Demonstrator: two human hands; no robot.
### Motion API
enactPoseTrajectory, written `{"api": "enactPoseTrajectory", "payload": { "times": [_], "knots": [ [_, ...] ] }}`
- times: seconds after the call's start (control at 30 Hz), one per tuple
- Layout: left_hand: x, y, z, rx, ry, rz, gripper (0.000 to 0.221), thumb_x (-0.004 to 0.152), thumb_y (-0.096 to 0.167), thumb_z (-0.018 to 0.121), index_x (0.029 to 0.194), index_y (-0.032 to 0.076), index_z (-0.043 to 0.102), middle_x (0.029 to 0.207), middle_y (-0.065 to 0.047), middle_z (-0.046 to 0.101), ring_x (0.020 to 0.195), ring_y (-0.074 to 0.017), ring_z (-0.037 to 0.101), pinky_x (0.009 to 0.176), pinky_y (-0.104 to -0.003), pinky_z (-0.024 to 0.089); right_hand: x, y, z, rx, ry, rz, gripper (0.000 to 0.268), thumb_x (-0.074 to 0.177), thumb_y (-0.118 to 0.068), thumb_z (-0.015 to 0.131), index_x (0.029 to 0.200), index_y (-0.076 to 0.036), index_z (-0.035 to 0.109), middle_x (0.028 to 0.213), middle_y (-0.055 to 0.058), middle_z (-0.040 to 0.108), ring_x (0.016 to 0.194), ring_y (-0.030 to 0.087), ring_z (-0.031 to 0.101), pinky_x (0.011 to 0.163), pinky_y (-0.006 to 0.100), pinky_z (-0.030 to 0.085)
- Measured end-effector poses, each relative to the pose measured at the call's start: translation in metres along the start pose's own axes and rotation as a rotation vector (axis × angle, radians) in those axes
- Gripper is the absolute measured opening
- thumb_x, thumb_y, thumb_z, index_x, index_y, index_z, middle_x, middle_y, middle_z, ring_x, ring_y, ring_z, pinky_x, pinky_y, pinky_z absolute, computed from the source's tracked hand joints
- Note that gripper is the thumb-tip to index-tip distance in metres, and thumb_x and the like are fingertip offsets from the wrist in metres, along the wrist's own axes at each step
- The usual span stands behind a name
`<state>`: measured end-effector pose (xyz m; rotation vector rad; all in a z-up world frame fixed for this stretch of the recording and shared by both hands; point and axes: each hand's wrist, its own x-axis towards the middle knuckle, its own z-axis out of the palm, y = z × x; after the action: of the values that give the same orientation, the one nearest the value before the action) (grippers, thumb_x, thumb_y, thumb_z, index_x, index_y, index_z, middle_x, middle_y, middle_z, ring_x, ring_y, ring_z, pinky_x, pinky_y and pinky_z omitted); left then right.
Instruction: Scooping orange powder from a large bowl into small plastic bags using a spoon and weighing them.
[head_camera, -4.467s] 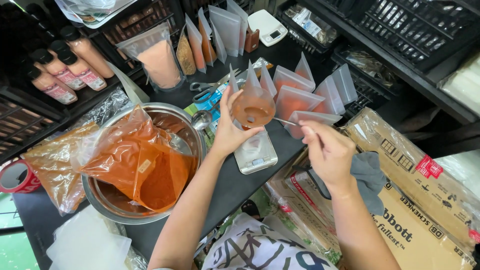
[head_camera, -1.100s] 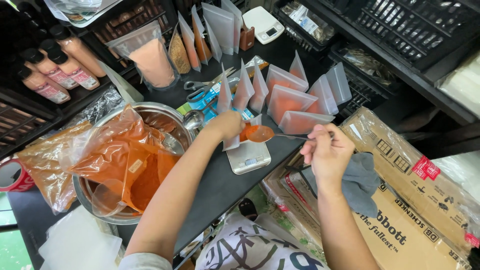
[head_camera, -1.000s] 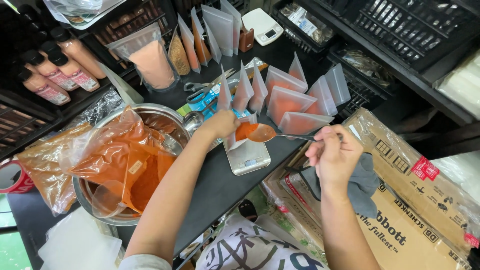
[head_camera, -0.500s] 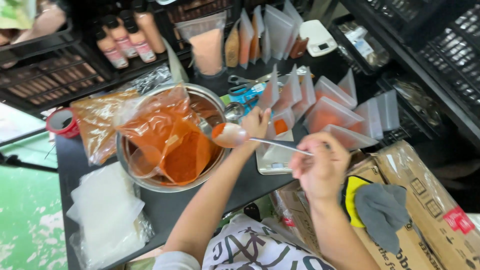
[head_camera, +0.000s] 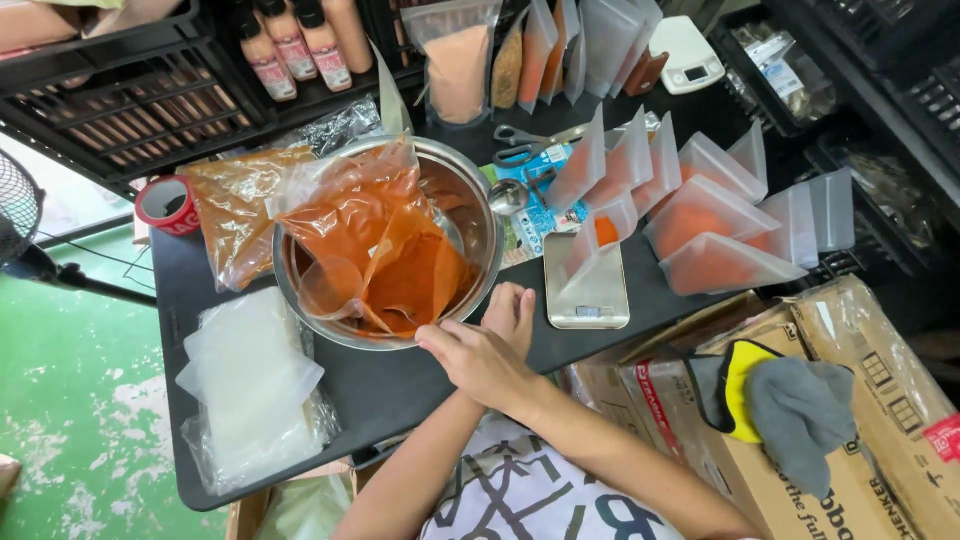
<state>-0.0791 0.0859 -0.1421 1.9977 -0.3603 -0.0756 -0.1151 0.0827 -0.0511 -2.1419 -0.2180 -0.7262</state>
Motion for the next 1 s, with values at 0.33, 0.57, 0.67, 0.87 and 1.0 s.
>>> {"api": "enactPoseTrajectory", "payload": {
  "times": [0.33, 0.57, 0.67, 0.87, 1.0],
  "knots": [
    [-0.005, 0.010, 0.014, 0.026, -0.105, -0.042, 0.024, 0.103, 0.048, 0.052, 0.094, 0.026, 0.051, 0.087, 0.001, 0.053, 0.082, -0.0280, 0.066, 0.074, -0.043, 0.056, 0.007, -0.030, -0.007, -0.137, -0.159, -0.041, 0.019, 0.109, -0.023, 0.051, 0.118, -0.014, 0.065, 0.083, 0.009, 0.063, 0.072, 0.030, 0.070, 0.065, 0.039, 0.061],
    [0.010, 0.093, -0.010, 0.473, 0.030, -0.183, 0.020, 0.089, 0.022, 0.064, 0.106, 0.019, 0.055, 0.104, -0.004, 0.055, 0.094, -0.0257, 0.065, 0.074, -0.040, 0.057, 0.057, 0.035, -0.114, -0.624, -0.308, -0.018, 0.053, 0.083, -0.018, 0.072, 0.135, -0.024, 0.062, 0.125, 0.010, 0.055, 0.118, 0.037, 0.054, 0.092, 0.049, 0.049],
    [0.027, 0.061, 0.000, -0.026, -0.321, 0.043, 0.043, 0.088, 0.017, 0.072, 0.123, 0.008, 0.050, 0.121, -0.013, 0.054, 0.117, -0.0371, 0.061, 0.093, -0.049, 0.056, 0.067, 0.067, -0.168, -0.876, -0.405, 0.058, 0.061, 0.076, -0.003, 0.075, 0.129, -0.031, 0.067, 0.145, 0.009, 0.044, 0.139, 0.040, 0.037, 0.103, 0.055, 0.042],
    [0.054, 0.066, 0.028, 0.015, -0.458, 0.078, 0.069, 0.092, 0.030, 0.069, 0.152, 0.012, 0.039, 0.154, -0.021, 0.040, 0.140, -0.0464, 0.042, 0.113, -0.056, 0.043, 0.065, 0.124, -0.182, -1.019, -0.692, -0.038, 0.032, 0.077, -0.021, 0.082, 0.105, -0.036, 0.078, 0.151, 0.002, 0.048, 0.153, 0.031, 0.027, 0.118, 0.063, 0.027],
    [0.068, 0.054, 0.051, 0.019, -0.519, 0.087, 0.066, 0.097, 0.035, 0.062, 0.155, 0.014, 0.039, 0.161, -0.017, 0.038, 0.143, -0.0449, 0.040, 0.119, -0.055, 0.036, 0.053, 0.181, -0.179, -0.979, -0.647, -0.222, 0.014, 0.091, -0.040, 0.065, 0.089, -0.032, 0.076, 0.100, -0.012, 0.069, 0.130, 0.011, 0.051, 0.125, 0.058, 0.014]
  ]
}}
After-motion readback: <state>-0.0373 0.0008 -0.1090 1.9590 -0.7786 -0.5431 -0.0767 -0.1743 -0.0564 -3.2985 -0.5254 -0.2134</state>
